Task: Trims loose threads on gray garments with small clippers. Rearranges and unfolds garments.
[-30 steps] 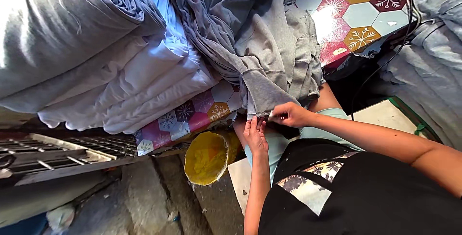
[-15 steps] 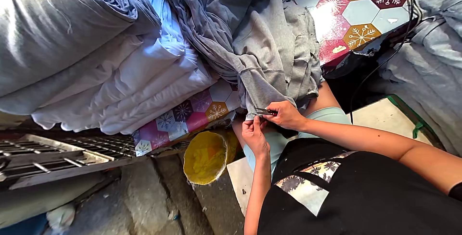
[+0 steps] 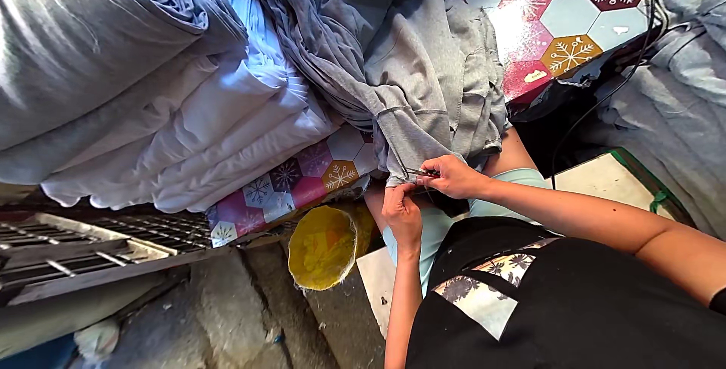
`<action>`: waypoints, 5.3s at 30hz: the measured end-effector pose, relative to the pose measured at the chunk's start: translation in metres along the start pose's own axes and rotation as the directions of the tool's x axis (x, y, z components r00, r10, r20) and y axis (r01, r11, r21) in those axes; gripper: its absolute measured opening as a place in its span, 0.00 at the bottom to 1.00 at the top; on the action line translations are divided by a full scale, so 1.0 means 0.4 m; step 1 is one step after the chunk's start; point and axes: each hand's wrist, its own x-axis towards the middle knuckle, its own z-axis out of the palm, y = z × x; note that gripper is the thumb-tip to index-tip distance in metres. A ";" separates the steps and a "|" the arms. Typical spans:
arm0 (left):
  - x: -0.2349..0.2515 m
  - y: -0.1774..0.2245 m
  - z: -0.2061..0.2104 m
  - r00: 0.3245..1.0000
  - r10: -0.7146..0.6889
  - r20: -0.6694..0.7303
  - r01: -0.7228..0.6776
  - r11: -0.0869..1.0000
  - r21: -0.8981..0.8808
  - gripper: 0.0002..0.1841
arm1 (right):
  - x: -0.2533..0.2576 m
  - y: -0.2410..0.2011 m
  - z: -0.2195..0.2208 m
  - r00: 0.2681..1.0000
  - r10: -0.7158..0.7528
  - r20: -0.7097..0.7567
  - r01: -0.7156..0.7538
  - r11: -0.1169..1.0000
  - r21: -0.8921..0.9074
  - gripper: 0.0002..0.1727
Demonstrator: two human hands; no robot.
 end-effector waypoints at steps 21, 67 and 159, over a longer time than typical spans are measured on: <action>0.009 0.065 -0.030 0.913 -0.379 0.150 0.408 0.853 -0.327 0.05 | -0.008 0.070 -0.021 0.986 0.007 0.164 -0.069 0.926 0.371 0.26; -0.018 0.086 -0.080 0.922 -0.313 0.229 0.380 0.847 -0.372 0.07 | 0.042 0.020 -0.028 0.761 0.262 0.593 -0.542 0.758 0.361 0.30; 0.060 0.214 -0.055 0.603 -0.746 0.283 0.547 0.129 -0.827 0.13 | -0.051 0.021 -0.010 0.604 -0.721 -0.340 0.442 0.658 -0.610 0.22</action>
